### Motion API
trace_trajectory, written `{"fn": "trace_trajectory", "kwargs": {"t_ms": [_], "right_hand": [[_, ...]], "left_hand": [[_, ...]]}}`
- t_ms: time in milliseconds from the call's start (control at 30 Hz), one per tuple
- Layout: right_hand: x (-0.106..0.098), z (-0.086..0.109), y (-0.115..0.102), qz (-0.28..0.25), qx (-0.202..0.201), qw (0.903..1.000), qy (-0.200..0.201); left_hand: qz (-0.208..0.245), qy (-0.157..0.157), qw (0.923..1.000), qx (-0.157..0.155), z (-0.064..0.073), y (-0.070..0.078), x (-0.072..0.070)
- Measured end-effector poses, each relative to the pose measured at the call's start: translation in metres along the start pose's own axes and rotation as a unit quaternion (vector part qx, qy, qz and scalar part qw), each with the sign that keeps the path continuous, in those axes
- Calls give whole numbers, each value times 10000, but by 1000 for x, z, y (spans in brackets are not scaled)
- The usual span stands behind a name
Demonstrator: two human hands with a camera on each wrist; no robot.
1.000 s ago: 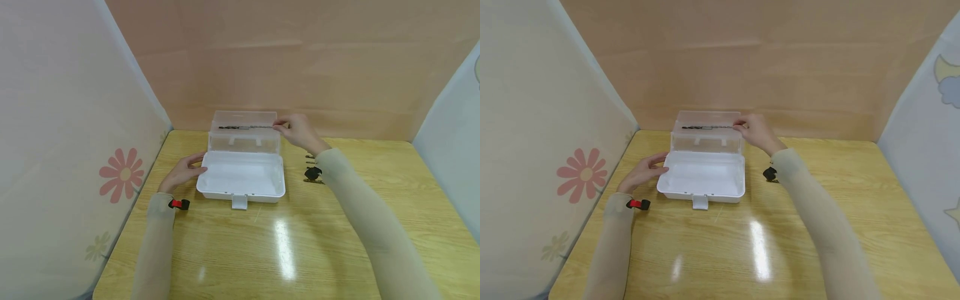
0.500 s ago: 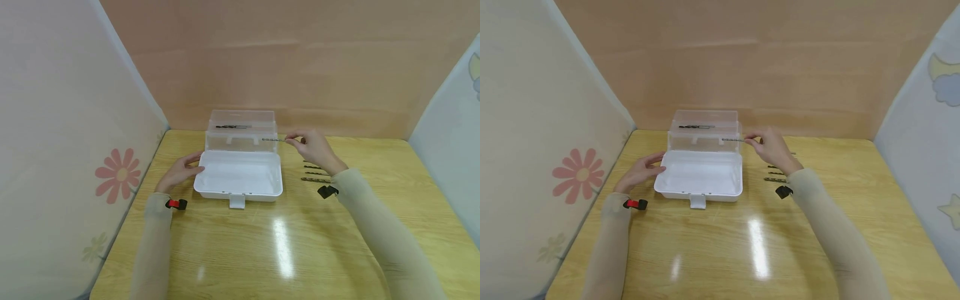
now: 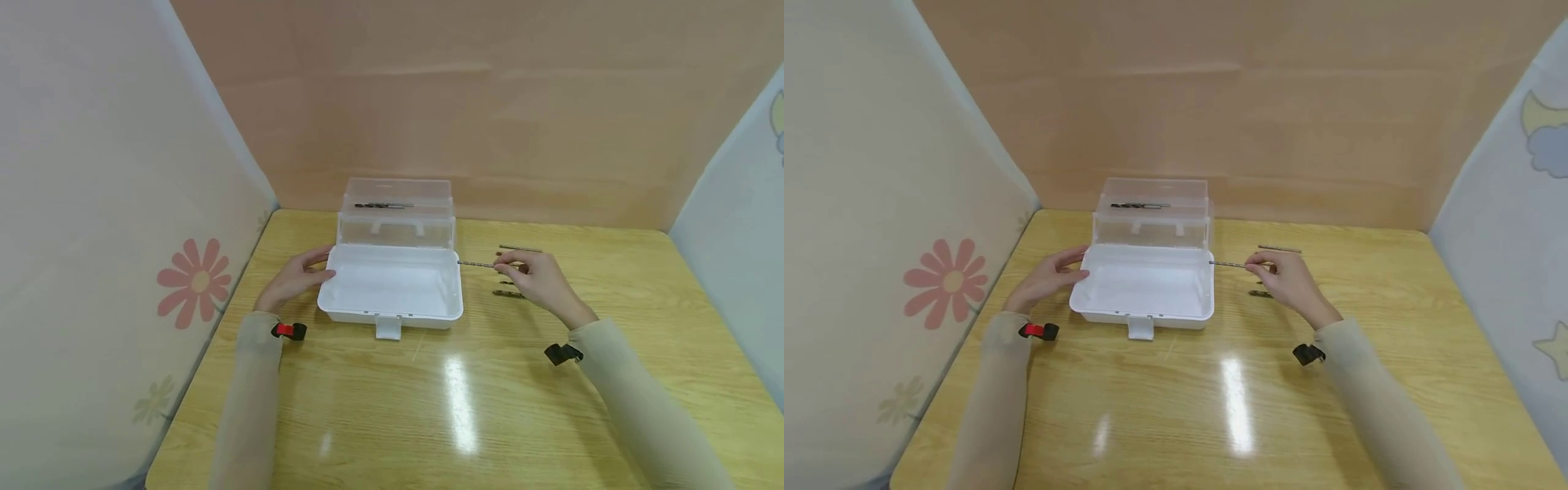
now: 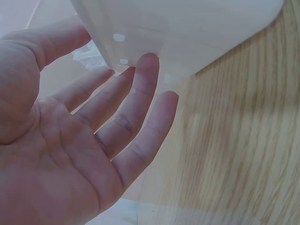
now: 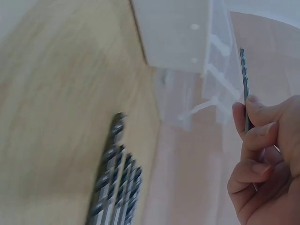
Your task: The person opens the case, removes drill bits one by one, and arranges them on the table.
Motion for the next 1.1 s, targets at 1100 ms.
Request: {"fn": "trace_trajectory", "kwargs": {"t_ms": [1100], "right_hand": [[-3, 73, 72, 931, 530, 9910, -803]], "left_hand": [[-88, 23, 10000, -8, -2, -1, 1]]}}
Point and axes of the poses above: each hand's wrist, its own z-axis away from the middle knuckle, its own x-axis out of the palm, y = z × x, the point moved 2 cm from there along -z, towards the middle knuckle, and after that the axes turned 7 degrees about -x, right-handed, at the moved point
